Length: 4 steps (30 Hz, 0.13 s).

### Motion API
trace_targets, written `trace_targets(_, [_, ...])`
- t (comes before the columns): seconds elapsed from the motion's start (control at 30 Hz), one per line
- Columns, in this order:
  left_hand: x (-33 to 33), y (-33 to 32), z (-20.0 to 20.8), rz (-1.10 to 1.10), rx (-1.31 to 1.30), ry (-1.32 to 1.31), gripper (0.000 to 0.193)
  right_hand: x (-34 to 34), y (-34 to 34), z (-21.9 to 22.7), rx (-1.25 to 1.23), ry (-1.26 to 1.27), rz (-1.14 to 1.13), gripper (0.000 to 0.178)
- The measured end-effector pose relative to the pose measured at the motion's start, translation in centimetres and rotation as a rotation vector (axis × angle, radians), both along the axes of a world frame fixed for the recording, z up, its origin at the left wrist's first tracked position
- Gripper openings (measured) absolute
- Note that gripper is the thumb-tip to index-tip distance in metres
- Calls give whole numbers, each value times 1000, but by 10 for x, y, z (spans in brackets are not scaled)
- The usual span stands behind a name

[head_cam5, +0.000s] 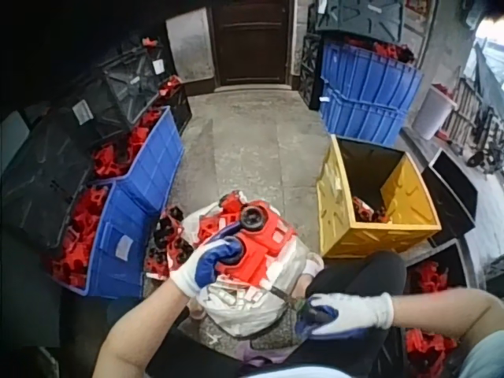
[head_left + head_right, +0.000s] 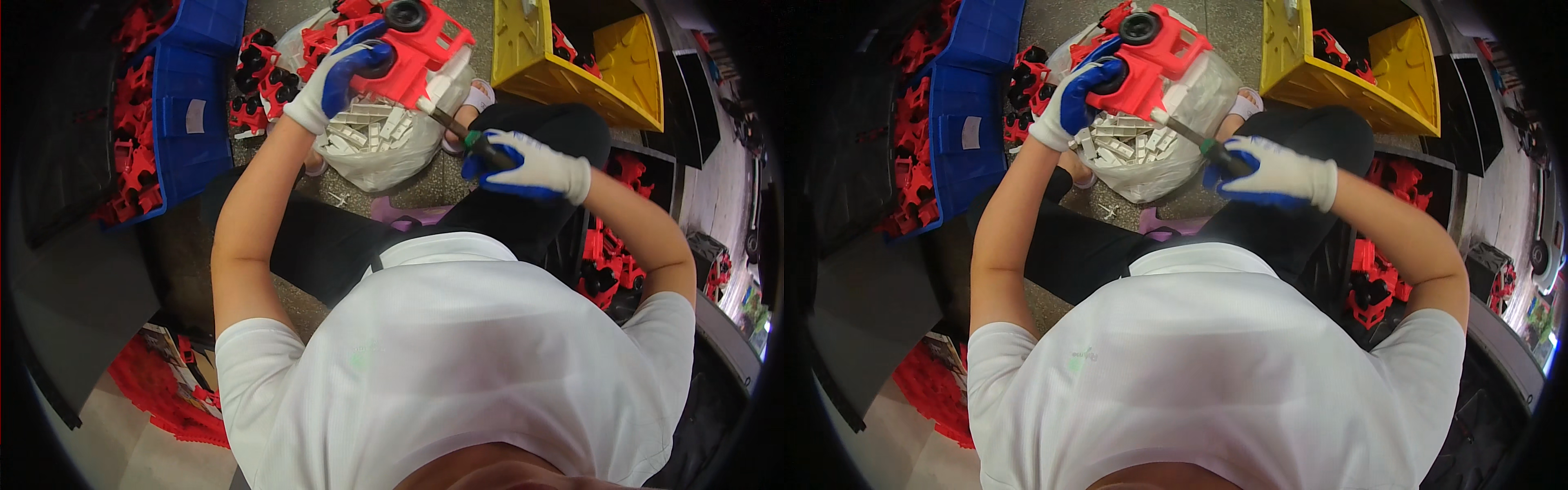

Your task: The person is assembling parts of red toy trucks by snapping white components into the chassis and using pliers to secure or trim parts.

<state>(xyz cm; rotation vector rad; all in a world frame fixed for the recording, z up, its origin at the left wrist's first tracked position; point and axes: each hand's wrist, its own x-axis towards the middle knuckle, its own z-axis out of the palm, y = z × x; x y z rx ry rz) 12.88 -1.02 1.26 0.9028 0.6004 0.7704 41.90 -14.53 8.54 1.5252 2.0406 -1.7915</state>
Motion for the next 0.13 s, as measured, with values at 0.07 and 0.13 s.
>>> trace_targets(0.07, [16, 1, 11, -52, 40, -1, 46, 8, -39, -39, 301, -111, -64, 68])
trace_targets(0.13, [8, -1, 7, -107, 19, 82, 46, -14, -41, -35, 82, -222, -21, 74])
